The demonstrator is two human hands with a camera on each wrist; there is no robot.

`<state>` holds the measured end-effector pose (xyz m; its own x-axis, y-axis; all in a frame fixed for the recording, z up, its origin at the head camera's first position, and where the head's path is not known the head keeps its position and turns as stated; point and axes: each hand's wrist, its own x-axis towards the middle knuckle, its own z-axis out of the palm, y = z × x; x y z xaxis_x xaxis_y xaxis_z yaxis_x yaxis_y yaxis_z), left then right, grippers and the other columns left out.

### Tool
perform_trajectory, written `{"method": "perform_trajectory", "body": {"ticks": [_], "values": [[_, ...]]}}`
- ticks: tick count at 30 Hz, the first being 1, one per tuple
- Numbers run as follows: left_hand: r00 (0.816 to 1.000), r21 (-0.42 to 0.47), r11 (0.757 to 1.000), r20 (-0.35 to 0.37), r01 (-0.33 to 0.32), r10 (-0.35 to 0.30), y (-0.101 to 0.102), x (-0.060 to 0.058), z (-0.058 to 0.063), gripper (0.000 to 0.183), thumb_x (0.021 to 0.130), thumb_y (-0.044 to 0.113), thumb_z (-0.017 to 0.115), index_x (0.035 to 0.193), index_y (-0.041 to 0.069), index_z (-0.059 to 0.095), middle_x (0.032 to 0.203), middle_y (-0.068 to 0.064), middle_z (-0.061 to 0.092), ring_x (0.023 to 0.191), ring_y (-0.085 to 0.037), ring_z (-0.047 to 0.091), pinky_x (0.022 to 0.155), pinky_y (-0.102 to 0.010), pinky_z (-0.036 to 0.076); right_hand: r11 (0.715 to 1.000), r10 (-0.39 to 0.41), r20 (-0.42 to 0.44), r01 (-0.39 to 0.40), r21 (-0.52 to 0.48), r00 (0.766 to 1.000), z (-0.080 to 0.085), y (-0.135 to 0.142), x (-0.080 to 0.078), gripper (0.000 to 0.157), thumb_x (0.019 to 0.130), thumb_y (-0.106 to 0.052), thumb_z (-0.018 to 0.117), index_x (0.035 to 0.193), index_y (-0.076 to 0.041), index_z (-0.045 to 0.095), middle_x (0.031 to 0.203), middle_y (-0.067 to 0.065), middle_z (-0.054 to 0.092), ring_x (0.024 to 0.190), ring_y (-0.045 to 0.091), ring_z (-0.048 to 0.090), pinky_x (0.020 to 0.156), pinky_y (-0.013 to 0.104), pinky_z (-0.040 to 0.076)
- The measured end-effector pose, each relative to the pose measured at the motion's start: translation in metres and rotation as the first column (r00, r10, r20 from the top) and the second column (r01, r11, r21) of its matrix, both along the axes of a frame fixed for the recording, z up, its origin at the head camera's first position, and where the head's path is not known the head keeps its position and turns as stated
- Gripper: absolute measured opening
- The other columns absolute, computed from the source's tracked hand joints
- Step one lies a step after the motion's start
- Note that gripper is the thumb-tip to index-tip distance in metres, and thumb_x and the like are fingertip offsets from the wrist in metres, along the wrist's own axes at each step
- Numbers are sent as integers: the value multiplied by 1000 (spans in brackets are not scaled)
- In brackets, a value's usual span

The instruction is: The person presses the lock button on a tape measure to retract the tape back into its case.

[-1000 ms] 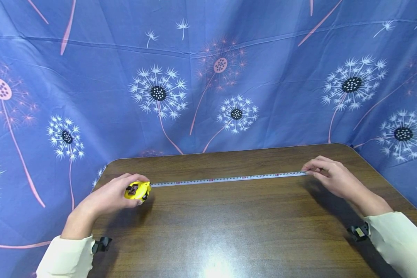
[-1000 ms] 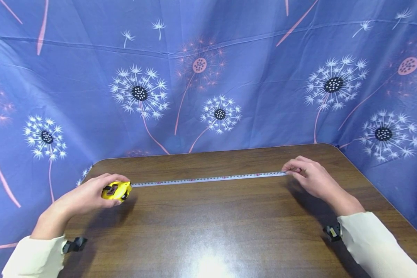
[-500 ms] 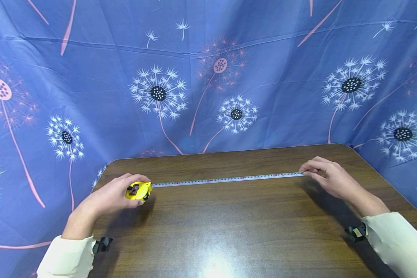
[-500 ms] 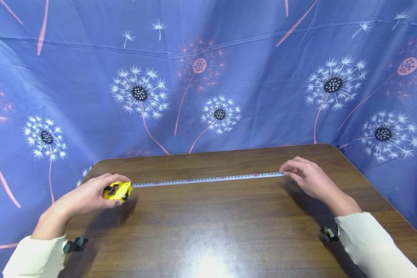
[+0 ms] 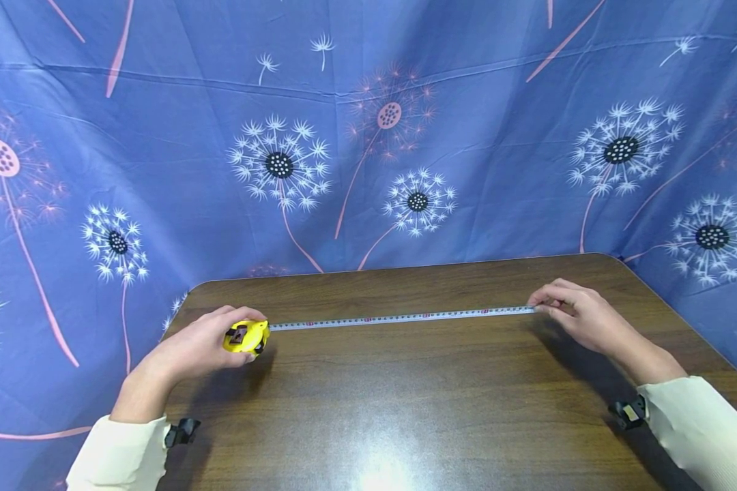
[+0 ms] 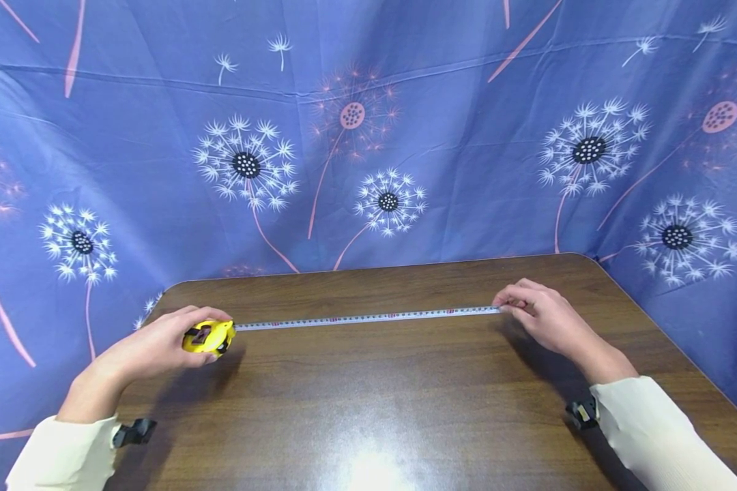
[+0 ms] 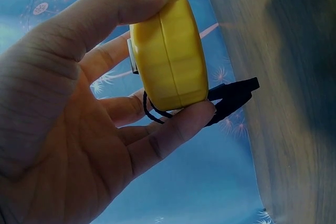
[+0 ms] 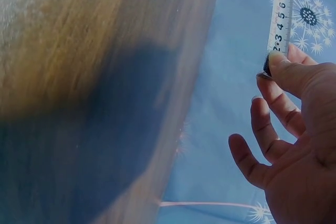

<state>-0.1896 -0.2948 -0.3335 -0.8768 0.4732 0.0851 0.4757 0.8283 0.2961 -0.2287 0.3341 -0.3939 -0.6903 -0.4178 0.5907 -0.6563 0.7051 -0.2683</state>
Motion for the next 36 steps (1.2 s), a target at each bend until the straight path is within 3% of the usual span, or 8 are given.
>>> {"method": "perform_trajectory", "body": {"ticks": [11,18,30,36], "values": [[1000,-3,1000,13,-10,10,2,0,0,56,79,23,87,131,22,64,112,-4,62,90,-18,58,78,-42,49,1000,25,5,-25,-7,1000,-4,-4,0,40,77,12,81,97,-22,74,91,-8,65,79,3,54,68,18,41],[1000,3,1000,28,-9,8,3,0,1,56,80,23,87,131,22,64,114,-5,62,92,-19,58,79,-42,49,999,31,15,-31,7,999,-3,-7,-2,22,89,-2,78,98,-22,74,91,-2,67,80,4,54,68,21,42],[999,2,1000,43,-14,14,5,-1,0,56,81,23,86,133,21,64,117,-8,62,92,-20,58,78,-41,49,999,47,15,-47,11,999,-4,-13,-2,38,80,9,80,99,-23,74,92,-5,66,80,4,55,68,19,42],[999,6,1000,42,-4,3,6,-1,-2,56,80,22,86,132,21,64,115,-7,62,91,-19,58,78,-41,48,999,49,12,-50,7,999,-4,-17,-3,37,80,10,80,99,-21,74,91,-6,66,80,4,56,68,20,44]]}}
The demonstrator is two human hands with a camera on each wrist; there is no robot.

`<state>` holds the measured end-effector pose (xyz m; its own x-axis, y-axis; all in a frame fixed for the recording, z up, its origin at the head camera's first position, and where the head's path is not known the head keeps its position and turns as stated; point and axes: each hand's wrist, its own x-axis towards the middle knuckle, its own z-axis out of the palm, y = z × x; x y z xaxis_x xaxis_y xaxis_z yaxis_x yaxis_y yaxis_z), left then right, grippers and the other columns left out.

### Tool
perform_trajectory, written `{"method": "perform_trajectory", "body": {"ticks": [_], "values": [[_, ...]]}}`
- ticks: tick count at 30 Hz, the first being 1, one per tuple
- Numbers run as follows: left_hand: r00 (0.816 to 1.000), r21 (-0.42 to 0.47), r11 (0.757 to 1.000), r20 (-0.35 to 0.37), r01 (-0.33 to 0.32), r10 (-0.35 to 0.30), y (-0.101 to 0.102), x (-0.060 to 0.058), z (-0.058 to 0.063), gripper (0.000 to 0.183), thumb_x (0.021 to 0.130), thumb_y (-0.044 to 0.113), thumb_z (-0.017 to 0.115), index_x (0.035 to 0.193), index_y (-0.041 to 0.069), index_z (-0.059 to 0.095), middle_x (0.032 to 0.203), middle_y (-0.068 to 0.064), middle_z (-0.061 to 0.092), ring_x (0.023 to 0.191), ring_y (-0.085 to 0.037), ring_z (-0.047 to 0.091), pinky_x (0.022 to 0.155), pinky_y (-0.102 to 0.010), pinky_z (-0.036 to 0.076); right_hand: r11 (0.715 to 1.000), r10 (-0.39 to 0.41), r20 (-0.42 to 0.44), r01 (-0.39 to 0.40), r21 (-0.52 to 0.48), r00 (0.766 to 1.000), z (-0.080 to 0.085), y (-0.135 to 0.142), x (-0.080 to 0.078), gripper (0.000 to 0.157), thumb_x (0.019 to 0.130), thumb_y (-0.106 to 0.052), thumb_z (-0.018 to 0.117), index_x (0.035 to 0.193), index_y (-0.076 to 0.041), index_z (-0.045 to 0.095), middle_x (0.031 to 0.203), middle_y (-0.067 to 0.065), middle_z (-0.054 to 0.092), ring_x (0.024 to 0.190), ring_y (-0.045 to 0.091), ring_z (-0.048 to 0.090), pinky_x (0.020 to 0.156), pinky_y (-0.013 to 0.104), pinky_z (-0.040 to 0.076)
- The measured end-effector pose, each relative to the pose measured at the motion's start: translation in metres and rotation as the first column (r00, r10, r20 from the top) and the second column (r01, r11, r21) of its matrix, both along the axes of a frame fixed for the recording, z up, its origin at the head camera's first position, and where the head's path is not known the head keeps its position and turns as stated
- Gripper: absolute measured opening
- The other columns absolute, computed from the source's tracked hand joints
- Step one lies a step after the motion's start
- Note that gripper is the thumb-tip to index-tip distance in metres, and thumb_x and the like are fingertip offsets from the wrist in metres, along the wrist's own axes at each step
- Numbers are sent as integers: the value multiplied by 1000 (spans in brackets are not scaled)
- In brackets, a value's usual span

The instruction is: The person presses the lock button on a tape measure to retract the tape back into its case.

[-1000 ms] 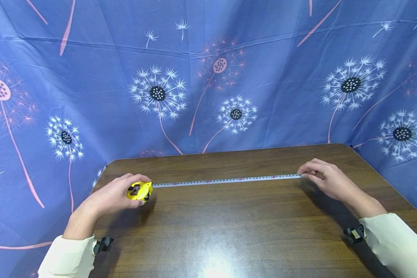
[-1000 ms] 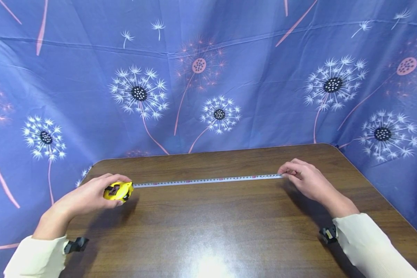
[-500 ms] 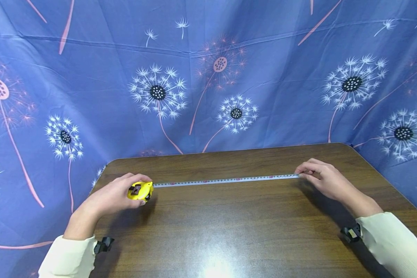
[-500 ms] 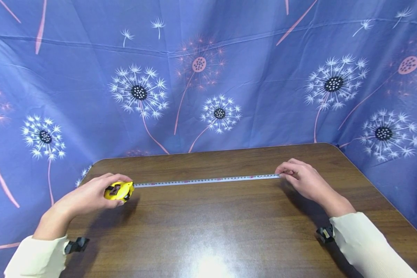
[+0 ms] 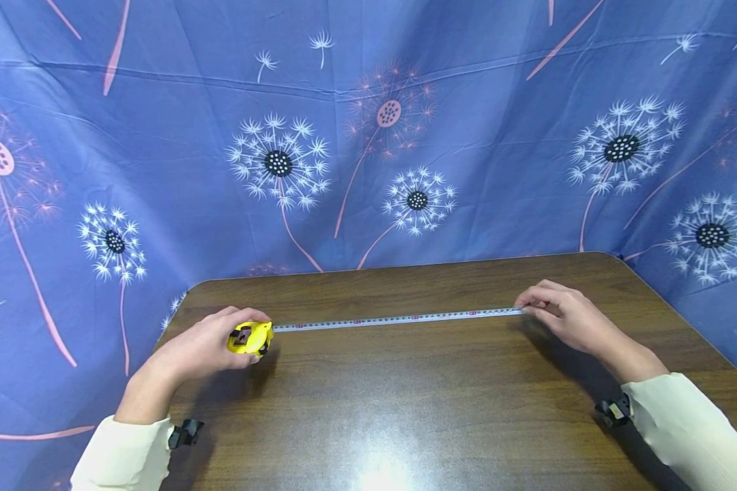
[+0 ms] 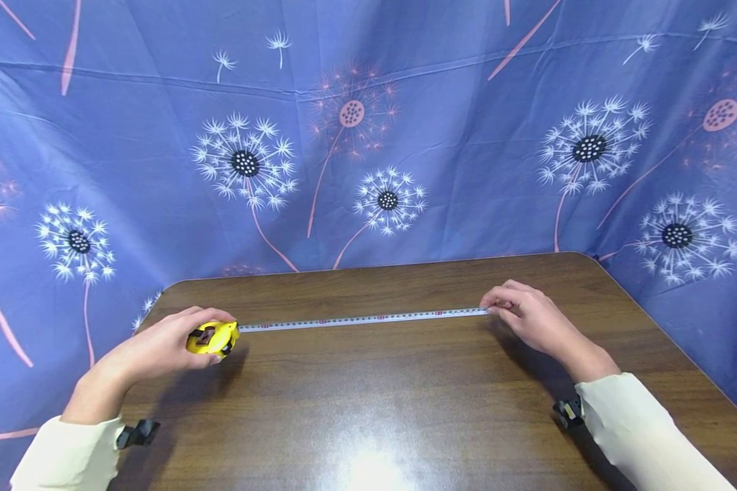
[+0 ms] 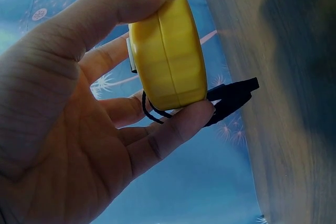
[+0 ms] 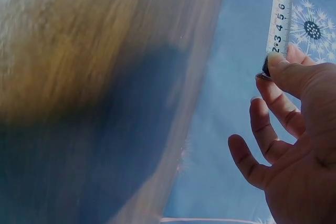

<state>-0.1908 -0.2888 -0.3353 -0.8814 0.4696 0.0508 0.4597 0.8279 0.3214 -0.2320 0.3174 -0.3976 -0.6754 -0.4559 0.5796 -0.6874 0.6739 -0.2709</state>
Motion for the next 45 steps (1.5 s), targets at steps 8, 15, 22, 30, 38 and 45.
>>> {"method": "perform_trajectory", "body": {"ticks": [8,15,22,30,38,45], "values": [[1000,-7,1000,-1,-4,4,0,-1,-2,56,80,21,86,132,21,64,113,-5,61,91,-18,57,78,-41,48,1000,-3,10,3,8,1000,0,-2,-1,31,84,6,79,99,-21,74,93,-3,68,81,5,57,68,23,45],[1000,-1,1000,-24,10,-10,1,0,-2,56,79,23,87,130,21,65,115,-6,62,91,-19,59,77,-42,49,1000,3,28,-3,6,1000,0,-4,0,35,82,10,79,98,-21,73,93,-2,67,82,6,59,69,24,47],[1000,4,1000,-9,15,-15,3,0,-1,56,79,23,87,131,21,65,113,-4,62,91,-18,57,78,-42,48,1000,7,30,-7,-1,1000,-1,-6,0,35,82,9,79,99,-21,74,93,-2,67,82,5,58,69,25,47],[1000,2,1000,-7,15,-15,4,0,-2,55,80,22,86,131,21,65,115,-5,62,92,-18,57,78,-42,48,1000,17,18,-17,-6,1000,0,-8,-1,27,86,4,78,99,-20,74,93,-1,68,82,5,58,69,26,48],[999,7,999,-14,34,-34,6,0,-2,55,80,22,87,130,20,65,113,-1,61,91,-16,56,77,-40,48,999,40,28,-39,-19,999,1,-12,-1,25,87,5,78,98,-18,74,92,-2,68,81,6,58,69,25,47],[999,16,999,-16,35,-34,7,-1,-2,54,80,21,86,130,19,65,112,-1,60,91,-16,57,78,-41,48,999,29,30,-28,-23,999,1,-16,-1,36,80,13,79,96,-18,74,93,-5,67,81,6,59,69,26,48]]}}
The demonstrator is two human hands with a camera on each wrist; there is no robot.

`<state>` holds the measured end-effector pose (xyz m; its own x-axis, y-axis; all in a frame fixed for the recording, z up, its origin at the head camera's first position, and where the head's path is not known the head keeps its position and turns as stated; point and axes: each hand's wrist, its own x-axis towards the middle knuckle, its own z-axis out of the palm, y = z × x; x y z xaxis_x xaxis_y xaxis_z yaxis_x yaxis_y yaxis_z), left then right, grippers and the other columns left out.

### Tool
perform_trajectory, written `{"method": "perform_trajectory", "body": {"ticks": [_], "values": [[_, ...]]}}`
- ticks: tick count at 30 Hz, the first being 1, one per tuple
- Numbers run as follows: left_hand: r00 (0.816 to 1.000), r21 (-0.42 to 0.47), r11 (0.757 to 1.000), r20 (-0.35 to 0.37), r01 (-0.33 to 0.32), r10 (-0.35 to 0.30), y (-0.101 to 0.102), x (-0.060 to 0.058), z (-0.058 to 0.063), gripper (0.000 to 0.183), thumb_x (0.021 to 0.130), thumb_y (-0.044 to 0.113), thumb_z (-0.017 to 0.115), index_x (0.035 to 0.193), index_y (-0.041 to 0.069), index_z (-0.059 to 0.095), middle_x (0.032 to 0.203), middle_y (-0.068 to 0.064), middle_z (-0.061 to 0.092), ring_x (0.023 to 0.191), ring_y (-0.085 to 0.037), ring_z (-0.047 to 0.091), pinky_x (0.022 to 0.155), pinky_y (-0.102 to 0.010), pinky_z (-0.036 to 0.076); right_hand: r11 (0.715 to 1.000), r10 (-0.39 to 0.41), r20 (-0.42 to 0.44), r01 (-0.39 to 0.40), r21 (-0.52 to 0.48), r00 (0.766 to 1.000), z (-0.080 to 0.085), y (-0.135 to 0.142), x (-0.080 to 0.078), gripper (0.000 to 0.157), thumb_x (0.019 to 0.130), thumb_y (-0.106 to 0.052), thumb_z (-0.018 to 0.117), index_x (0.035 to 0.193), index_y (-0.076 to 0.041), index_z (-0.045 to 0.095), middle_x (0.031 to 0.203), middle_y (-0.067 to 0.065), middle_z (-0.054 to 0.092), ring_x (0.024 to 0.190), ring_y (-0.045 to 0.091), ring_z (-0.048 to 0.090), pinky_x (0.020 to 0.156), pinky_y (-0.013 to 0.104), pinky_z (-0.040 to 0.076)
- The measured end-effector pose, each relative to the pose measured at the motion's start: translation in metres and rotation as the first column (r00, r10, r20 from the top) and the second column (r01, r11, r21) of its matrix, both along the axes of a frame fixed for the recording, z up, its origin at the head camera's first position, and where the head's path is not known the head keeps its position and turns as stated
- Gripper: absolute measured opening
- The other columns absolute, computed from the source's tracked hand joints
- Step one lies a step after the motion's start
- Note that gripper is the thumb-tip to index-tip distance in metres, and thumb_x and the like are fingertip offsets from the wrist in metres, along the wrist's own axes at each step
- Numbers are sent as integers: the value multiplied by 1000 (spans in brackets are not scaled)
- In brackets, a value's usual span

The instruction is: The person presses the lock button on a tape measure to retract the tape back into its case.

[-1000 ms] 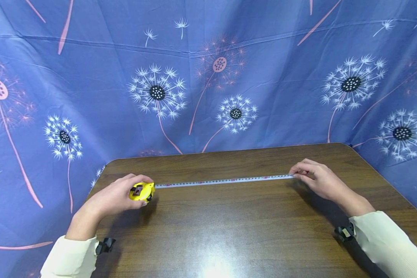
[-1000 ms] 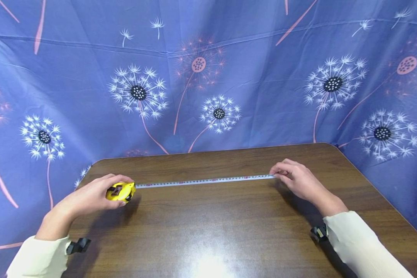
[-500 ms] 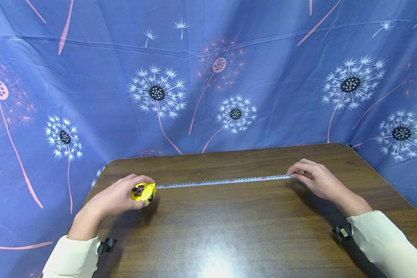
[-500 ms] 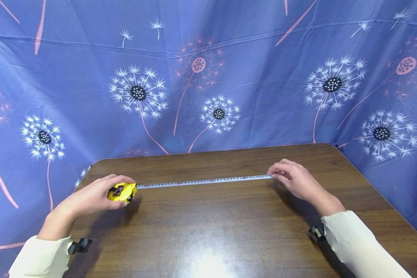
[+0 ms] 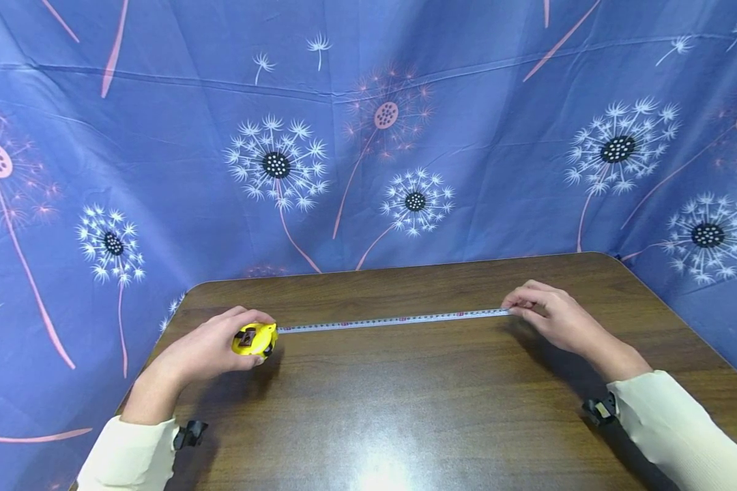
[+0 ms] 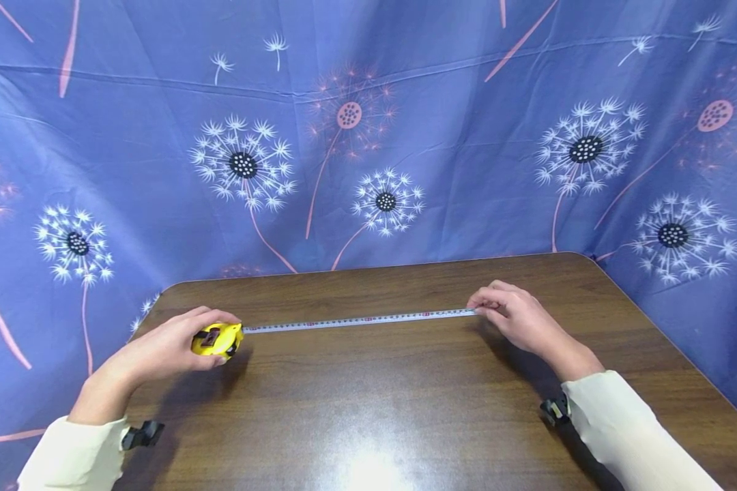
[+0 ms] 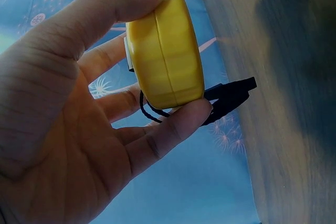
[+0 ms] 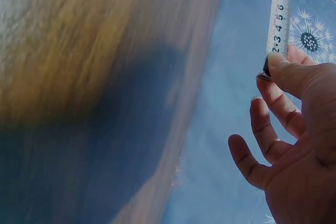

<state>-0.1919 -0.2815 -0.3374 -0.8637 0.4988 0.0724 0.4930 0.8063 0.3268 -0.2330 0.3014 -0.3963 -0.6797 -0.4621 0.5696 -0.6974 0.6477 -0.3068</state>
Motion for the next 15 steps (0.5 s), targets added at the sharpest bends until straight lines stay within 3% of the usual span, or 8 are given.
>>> {"method": "perform_trajectory", "body": {"ticks": [8,15], "values": [[1000,-3,1000,-7,-2,2,2,-1,-2,54,79,22,86,129,20,65,111,-1,60,91,-17,56,78,-41,48,1000,3,9,-3,-9,1000,0,-6,0,34,81,12,79,96,-18,74,94,-7,67,81,6,60,70,22,48],[1000,-6,1000,6,-12,12,4,0,-2,54,80,22,86,130,21,65,110,0,59,89,-16,56,78,-40,48,1000,10,7,-10,-10,1000,-1,-8,0,34,81,11,79,97,-18,74,93,-4,68,81,6,60,70,26,50]]}}
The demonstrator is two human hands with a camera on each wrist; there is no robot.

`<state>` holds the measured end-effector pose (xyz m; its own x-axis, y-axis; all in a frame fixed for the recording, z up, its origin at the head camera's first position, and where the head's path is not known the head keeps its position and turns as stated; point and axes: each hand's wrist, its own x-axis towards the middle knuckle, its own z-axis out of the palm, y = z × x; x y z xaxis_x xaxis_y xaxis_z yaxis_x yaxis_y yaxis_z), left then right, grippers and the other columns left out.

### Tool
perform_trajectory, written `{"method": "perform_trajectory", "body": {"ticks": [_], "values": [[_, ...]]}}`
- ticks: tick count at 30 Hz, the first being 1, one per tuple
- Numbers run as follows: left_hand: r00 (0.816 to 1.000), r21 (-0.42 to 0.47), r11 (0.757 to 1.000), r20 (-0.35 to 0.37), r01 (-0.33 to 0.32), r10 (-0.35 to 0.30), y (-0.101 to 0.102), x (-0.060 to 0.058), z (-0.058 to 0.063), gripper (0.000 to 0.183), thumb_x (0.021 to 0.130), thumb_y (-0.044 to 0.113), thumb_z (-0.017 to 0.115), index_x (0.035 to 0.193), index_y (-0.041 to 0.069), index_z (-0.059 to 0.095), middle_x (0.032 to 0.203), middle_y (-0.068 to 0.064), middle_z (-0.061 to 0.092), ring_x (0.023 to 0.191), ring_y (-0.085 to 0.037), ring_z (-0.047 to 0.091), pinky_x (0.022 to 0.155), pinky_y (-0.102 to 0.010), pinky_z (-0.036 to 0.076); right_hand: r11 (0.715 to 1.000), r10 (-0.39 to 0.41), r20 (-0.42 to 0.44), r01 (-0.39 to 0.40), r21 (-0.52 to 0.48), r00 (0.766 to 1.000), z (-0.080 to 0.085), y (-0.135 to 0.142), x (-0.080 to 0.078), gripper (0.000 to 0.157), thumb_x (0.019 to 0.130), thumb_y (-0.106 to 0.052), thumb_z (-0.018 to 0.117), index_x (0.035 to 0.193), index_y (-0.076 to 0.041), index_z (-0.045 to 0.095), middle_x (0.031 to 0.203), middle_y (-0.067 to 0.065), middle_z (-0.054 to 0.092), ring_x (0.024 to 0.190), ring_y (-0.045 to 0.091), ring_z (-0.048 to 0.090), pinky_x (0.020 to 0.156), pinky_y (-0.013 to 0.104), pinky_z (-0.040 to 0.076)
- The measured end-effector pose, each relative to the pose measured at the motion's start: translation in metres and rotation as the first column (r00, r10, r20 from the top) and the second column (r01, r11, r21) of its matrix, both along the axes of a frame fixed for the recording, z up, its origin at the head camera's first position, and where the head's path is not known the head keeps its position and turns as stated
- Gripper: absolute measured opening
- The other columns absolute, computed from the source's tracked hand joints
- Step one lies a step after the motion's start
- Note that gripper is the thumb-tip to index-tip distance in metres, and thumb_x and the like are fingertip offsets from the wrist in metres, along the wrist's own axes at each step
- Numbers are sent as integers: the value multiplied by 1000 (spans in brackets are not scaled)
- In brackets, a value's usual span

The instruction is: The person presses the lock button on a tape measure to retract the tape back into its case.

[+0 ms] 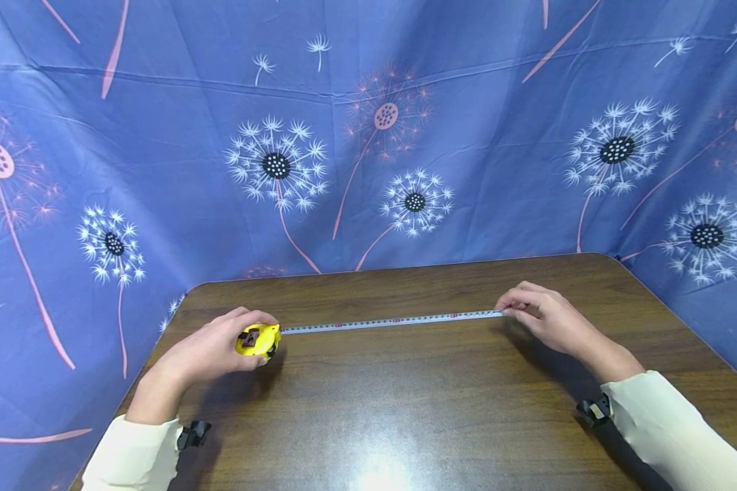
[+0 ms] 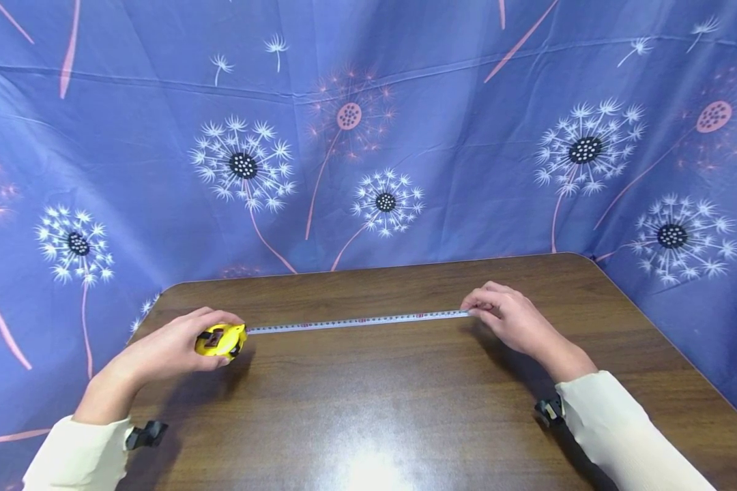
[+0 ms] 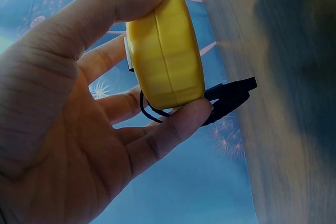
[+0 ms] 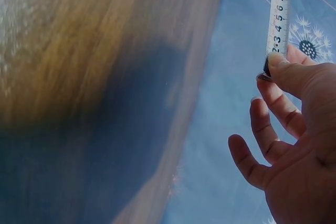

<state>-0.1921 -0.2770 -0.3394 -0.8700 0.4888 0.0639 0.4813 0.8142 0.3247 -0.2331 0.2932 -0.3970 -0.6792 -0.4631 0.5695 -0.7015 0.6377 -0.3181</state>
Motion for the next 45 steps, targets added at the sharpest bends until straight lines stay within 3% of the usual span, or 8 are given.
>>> {"method": "perform_trajectory", "body": {"ticks": [13,21,45], "values": [[1000,-3,1000,-3,3,-3,5,-1,-1,55,79,24,87,130,21,66,113,-2,61,92,-17,57,80,-42,48,1000,-12,12,12,10,1000,-1,-6,1,32,82,9,80,96,-19,74,92,-8,67,81,5,59,67,34,51],[1000,-4,1000,3,10,-10,7,-1,-2,55,79,24,86,130,21,66,113,-2,61,91,-16,57,79,-41,48,1000,8,25,-9,9,1000,-4,-7,0,32,82,10,79,97,-18,74,93,-6,67,81,6,59,69,26,49],[1000,-10,1000,23,8,-7,14,-1,-1,54,80,24,86,130,22,65,112,1,59,89,-15,56,78,-39,48,1000,4,55,-5,21,998,-4,-14,-1,30,85,8,78,98,-18,73,95,-8,66,84,6,60,69,28,51]]}}
